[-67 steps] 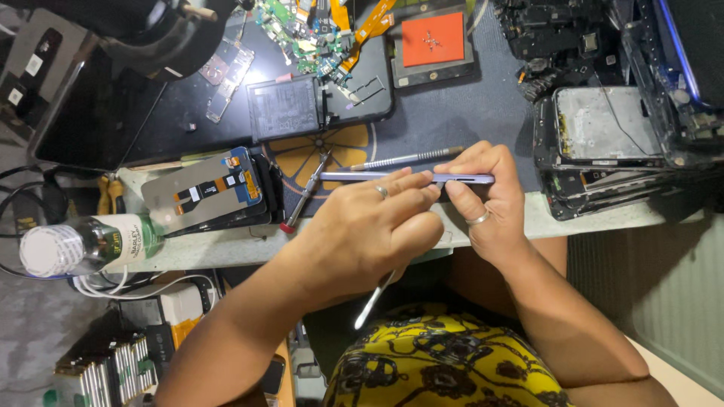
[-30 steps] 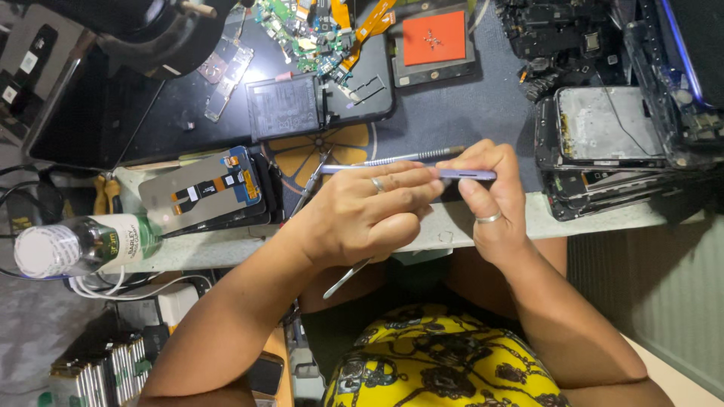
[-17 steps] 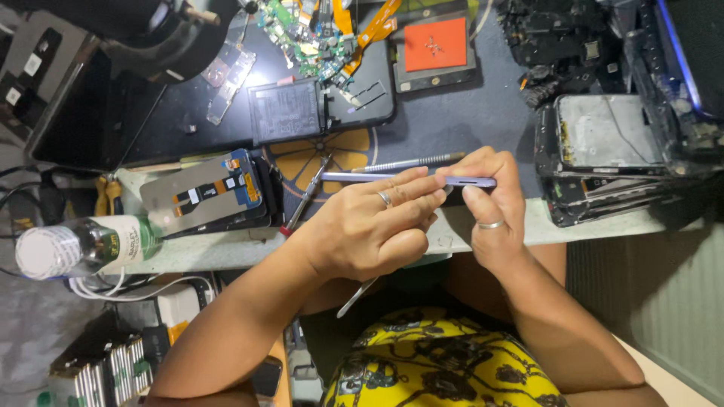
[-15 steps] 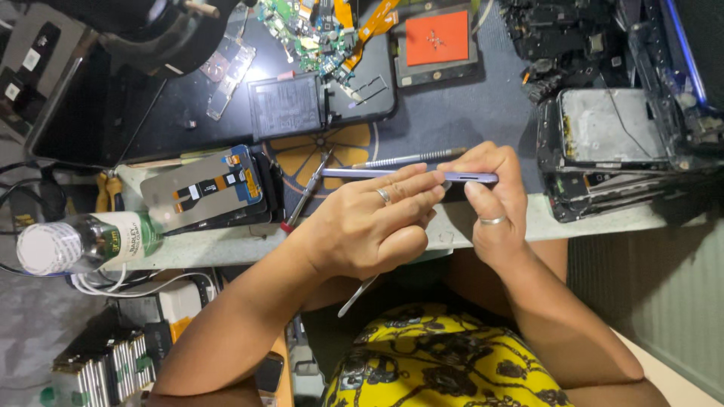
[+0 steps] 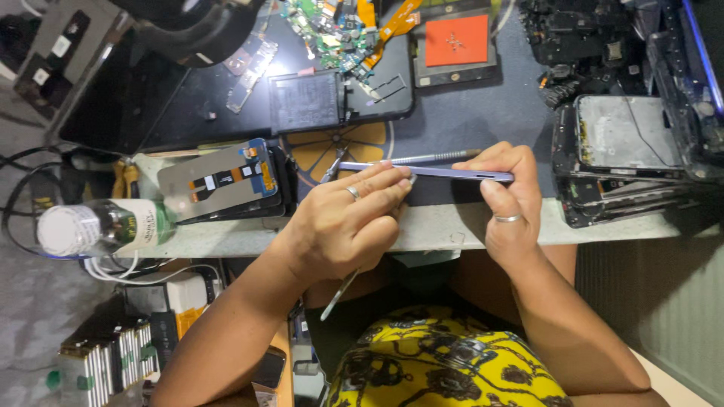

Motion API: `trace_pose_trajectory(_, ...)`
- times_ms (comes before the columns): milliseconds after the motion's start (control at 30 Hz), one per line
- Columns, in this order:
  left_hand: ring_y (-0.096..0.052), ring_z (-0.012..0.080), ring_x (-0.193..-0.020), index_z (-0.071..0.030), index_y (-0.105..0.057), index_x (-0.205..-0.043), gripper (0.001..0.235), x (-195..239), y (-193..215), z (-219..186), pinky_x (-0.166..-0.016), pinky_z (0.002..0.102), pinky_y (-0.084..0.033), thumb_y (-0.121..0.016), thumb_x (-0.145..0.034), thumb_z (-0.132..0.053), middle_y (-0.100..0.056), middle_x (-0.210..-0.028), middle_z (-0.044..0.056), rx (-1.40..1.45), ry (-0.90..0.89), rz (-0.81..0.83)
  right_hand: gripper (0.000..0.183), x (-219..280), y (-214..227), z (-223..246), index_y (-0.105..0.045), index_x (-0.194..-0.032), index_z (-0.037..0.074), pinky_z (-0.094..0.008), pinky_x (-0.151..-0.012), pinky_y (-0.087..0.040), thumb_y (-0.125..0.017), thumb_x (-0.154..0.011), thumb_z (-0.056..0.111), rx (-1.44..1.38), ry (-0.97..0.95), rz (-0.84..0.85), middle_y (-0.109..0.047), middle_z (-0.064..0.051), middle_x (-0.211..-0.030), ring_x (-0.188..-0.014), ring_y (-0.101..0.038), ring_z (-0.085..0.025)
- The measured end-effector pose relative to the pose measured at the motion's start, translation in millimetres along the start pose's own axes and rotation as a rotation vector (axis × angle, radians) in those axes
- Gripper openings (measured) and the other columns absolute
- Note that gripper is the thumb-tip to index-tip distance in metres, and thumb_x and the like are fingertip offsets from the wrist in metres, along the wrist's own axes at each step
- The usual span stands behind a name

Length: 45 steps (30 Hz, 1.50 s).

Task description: The person cleans the edges of a purple smartphone with a cotton swab, then uses a metal prying tool to separate the back cover. The person then repeats the process on a blue smartphone, prying off its back cover and placing it aside.

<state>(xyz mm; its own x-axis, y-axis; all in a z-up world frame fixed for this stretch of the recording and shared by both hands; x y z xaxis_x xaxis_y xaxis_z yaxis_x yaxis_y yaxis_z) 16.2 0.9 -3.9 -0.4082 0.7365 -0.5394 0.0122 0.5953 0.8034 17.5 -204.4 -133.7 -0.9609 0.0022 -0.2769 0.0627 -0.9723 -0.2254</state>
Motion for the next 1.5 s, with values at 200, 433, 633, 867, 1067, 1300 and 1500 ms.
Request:
trace_pose_trajectory(200,-0.071,0.0389,-0.113,0.003,-0.057,-0.079,0.012,12.3,13.9,0.9,-0.104,0.05,-0.059,-0.066,-0.086,0.003,-0.071,-0.112,0.024,-0.062,0.055,-0.021,0.02,-2.3,1.5,-0.8,-0.047,-0.113,0.002,-0.034,-0.103,-0.047,-0.054,-0.101,0.017,0.026,0.003,-0.002,-0.06,-0.017,-0.104,-0.101,-0.061,-0.022)
trace_pose_trajectory(433,-0.071,0.0399,-0.114,0.003,-0.056,-0.078,0.016,27.0,26.0,3.9,-0.105,0.051,-0.059,-0.07,-0.087,0.006,-0.07,-0.111,0.024,-0.071,0.101,-0.047,0.02,-1.4,3.0,-2.9,-0.047,-0.107,0.001,-0.033,-0.101,-0.048,-0.055,-0.101,0.018,0.049,0.014,-0.007,-0.061,-0.017,-0.103,-0.099,-0.061,-0.022)
trace_pose_trajectory(633,-0.07,0.0435,-0.115,0.001,-0.058,-0.081,0.016,34.3,30.1,-2.9,-0.103,0.056,-0.058,-0.072,-0.088,0.004,-0.069,-0.106,0.019,-0.149,0.136,-0.105,0.028,2.8,-2.4,7.5,-0.045,-0.115,0.005,-0.03,-0.1,-0.049,-0.069,-0.1,0.0,0.163,0.047,0.057,-0.06,-0.013,-0.108,-0.103,-0.062,-0.02)
trace_pose_trajectory(867,-0.072,0.0451,-0.109,0.003,-0.063,-0.087,0.011,60.5,14.9,-20.2,-0.098,0.054,-0.062,-0.073,-0.087,0.006,-0.07,-0.102,0.02,-0.1,0.167,-0.209,0.027,12.4,-1.5,36.1,-0.057,-0.103,0.007,-0.041,-0.105,-0.053,-0.072,-0.086,-0.009,0.553,0.108,0.243,-0.07,-0.013,-0.119,-0.115,-0.069,-0.027)
trace_pose_trajectory(1067,-0.073,0.0445,-0.107,0.004,-0.064,-0.087,0.009,86.3,-6.9,-27.8,-0.097,0.054,-0.061,-0.073,-0.088,0.004,-0.072,-0.103,0.023,-0.103,0.196,-0.203,0.031,7.3,-11.1,49.3,-0.061,-0.101,0.01,-0.055,-0.117,-0.045,-0.08,-0.079,0.001,0.774,0.296,0.394,-0.069,-0.01,-0.122,-0.12,-0.066,-0.034)
trace_pose_trajectory(1300,-0.073,0.0425,-0.107,0.006,-0.064,-0.092,0.009,105.9,-17.9,-23.1,-0.098,0.053,-0.061,-0.072,-0.087,0.008,-0.071,-0.104,0.022,-0.052,0.291,-0.232,0.031,0.5,-14.8,49.3,-0.068,-0.099,0.01,-0.051,-0.117,-0.045,-0.087,-0.075,0.014,0.893,0.228,0.4,-0.067,-0.011,-0.13,-0.13,-0.059,-0.035)
trace_pose_trajectory(1500,-0.073,0.0415,-0.107,0.001,-0.054,-0.095,0.024,117.0,-11.4,-17.6,-0.096,0.051,-0.063,-0.074,-0.088,0.012,-0.069,-0.105,0.021,0.01,0.382,-0.447,0.044,-4.6,-15.3,51.5,-0.069,-0.107,0.008,-0.047,-0.109,-0.046,-0.09,-0.07,0.018,0.952,0.204,0.351,-0.062,-0.015,-0.136,-0.129,-0.057,-0.037)
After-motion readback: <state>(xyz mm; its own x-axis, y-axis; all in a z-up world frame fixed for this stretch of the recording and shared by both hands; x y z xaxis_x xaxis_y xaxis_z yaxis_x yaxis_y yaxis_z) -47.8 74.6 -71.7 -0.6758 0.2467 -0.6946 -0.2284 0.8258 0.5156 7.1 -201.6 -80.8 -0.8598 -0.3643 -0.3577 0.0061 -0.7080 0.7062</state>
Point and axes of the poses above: each hand's wrist, its own x-axis away from the middle knuckle, its own y-axis out of the back of the hand, z = x × y, the point moved 5 cm from there along -x, towards the middle knuckle
